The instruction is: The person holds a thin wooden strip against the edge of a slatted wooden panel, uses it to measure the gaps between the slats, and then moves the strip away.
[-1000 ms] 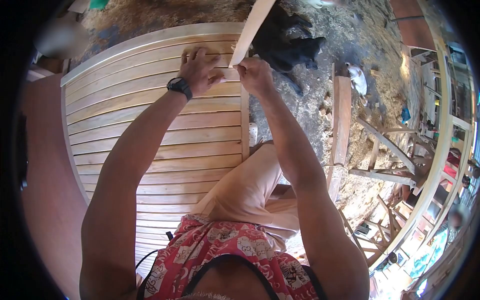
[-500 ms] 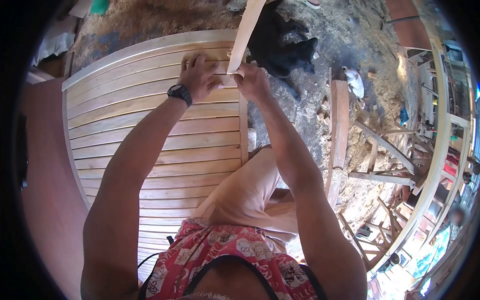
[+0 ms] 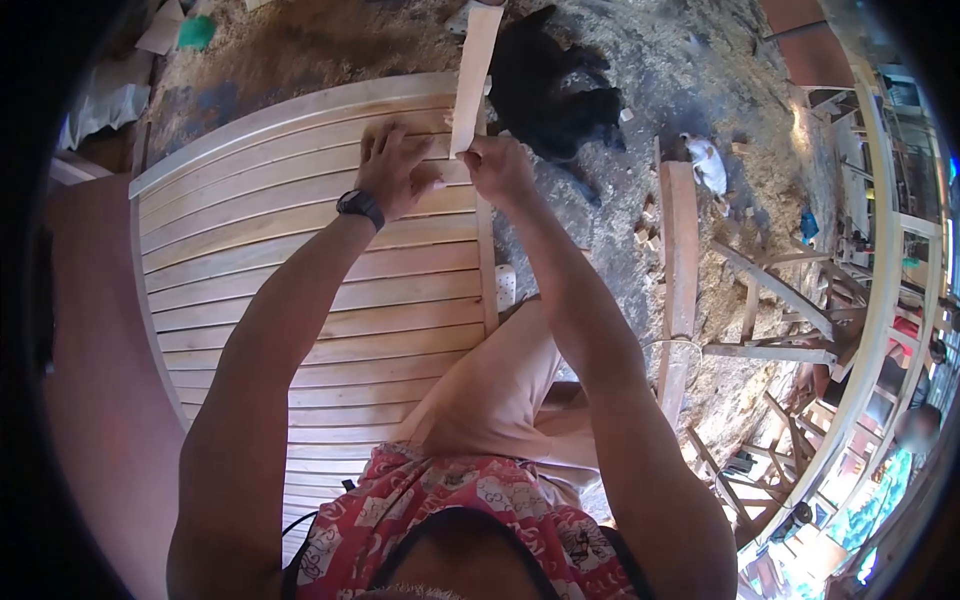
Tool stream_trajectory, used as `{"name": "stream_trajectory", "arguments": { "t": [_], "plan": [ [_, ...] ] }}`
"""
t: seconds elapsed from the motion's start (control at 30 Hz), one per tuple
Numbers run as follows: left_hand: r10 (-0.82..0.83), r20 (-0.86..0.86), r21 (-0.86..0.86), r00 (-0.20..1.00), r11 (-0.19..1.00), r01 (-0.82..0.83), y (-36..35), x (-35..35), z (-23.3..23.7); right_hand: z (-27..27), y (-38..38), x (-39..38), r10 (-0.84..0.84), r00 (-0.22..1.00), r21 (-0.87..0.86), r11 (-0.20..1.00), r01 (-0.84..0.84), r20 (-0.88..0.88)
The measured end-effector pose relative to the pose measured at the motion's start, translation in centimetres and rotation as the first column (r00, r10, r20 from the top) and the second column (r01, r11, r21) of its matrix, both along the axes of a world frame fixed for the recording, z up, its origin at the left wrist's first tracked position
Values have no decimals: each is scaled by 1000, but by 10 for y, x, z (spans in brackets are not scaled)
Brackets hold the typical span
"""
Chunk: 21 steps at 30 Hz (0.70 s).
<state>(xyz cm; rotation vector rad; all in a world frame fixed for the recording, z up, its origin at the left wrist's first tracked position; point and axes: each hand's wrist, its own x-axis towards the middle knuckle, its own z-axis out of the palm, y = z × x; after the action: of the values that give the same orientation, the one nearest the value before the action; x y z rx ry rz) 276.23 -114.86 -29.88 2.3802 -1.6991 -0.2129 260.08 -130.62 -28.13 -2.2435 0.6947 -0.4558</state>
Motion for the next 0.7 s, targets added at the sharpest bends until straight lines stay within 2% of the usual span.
{"name": "stream_trajectory", "arguments": {
  "t": [0.17,0.2,0.27,0.3,0.37,0.5,0.63,0.7],
  "plan": [
    [50,-92,-236,994,969,-71,1,-4,-26,2,3,-1,-18,1000,-53,998,17,-14],
    [51,-92,-235,994,969,-71,0,-6,-24,2,3,-1,-22,999,-64,998,20,-26],
    [38,-204,-256,978,962,-90,0,-9,-20,3,4,0,-25,999,-59,998,23,-44],
    [39,-198,-256,979,962,-90,2,-9,-24,3,4,1,-30,998,-56,998,26,-64],
    [-40,-138,-406,990,914,-20,7,-13,-35,3,2,3,-20,999,-82,996,16,-46],
    [-3,-170,-387,986,920,-64,12,-22,-22,-3,1,1,7,1000,-99,995,-6,5],
    [22,-97,-308,995,950,-51,13,-23,-19,3,-1,1,-4,1000,-51,999,3,-31],
    [21,-76,-290,997,956,-43,15,-26,-14,11,-2,1,-8,1000,-15,1000,8,29]
  ]
}}
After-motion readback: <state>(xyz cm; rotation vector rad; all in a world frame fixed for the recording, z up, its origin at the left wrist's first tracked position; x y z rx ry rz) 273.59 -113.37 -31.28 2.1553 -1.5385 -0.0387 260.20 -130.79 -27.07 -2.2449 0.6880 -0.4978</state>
